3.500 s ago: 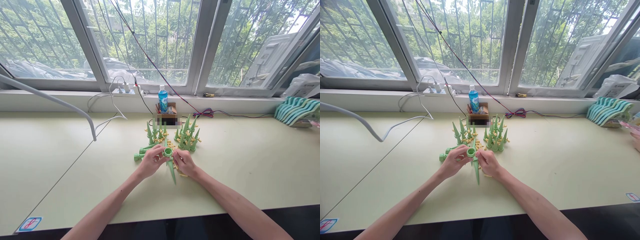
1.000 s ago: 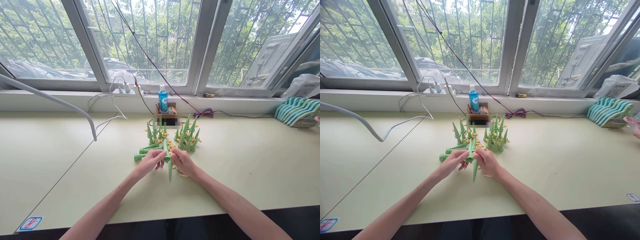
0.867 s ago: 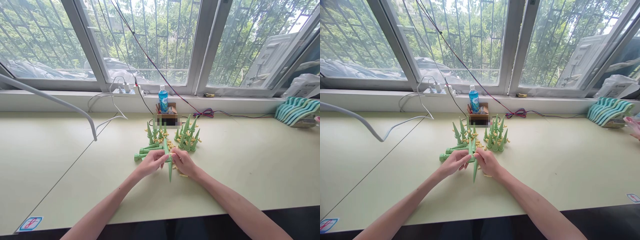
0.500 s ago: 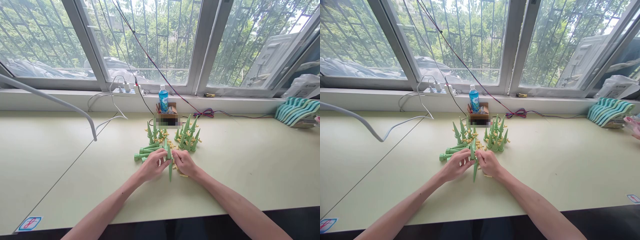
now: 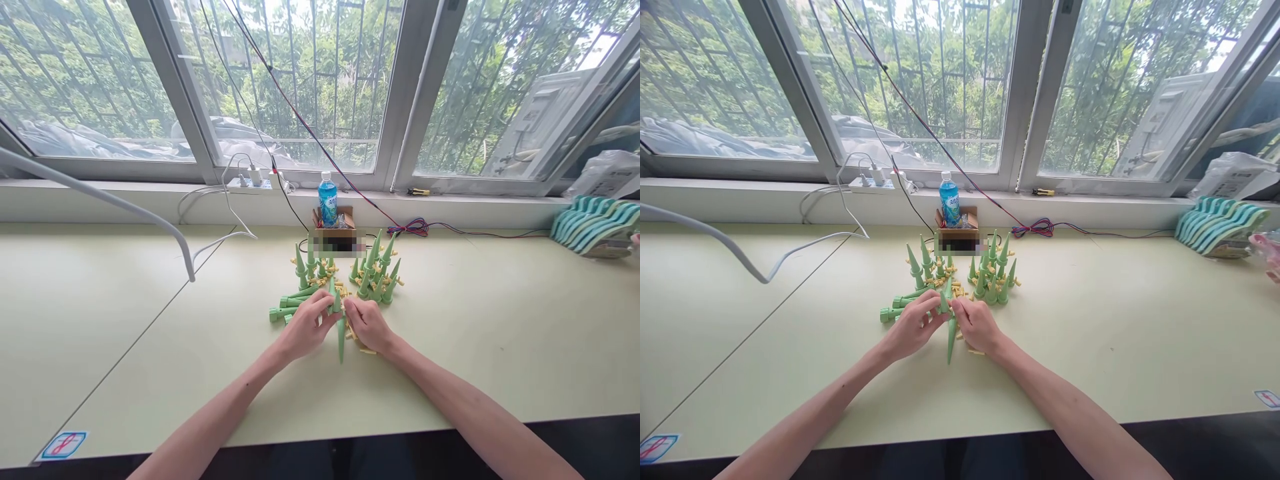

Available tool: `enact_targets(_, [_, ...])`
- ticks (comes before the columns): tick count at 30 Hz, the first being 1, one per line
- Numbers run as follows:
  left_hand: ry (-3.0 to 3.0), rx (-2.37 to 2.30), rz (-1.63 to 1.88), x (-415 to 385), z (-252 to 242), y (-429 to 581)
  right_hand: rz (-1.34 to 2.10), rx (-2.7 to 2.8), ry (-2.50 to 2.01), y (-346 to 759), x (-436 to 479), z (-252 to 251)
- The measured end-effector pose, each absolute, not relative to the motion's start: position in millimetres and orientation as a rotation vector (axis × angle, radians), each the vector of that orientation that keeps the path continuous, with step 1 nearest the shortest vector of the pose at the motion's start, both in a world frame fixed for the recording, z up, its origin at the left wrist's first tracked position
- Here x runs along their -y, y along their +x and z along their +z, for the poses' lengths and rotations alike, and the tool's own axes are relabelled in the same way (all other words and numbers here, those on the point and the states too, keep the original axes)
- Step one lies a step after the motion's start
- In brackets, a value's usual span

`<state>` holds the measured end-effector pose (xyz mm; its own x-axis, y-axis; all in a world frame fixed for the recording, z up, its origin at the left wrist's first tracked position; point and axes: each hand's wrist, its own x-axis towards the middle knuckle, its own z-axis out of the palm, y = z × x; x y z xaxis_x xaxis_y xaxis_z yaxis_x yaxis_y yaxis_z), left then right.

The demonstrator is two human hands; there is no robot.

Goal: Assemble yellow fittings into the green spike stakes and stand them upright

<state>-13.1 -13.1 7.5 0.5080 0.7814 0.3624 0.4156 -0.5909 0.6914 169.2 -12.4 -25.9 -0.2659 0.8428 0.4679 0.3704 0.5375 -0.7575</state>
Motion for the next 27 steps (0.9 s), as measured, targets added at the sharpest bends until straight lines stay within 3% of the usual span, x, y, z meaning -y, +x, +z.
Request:
enact_targets(18, [2.003,-1.148,1.088,13.2,10.0,-10.4,0.580,1.700,-0.992,171.0,12.1,-26.0])
enact_targets(27, [1.612,-1.044,0.709,11.2,15.6,-13.6,0.552,1.834,-0.893,171.6,14.2,-23.1])
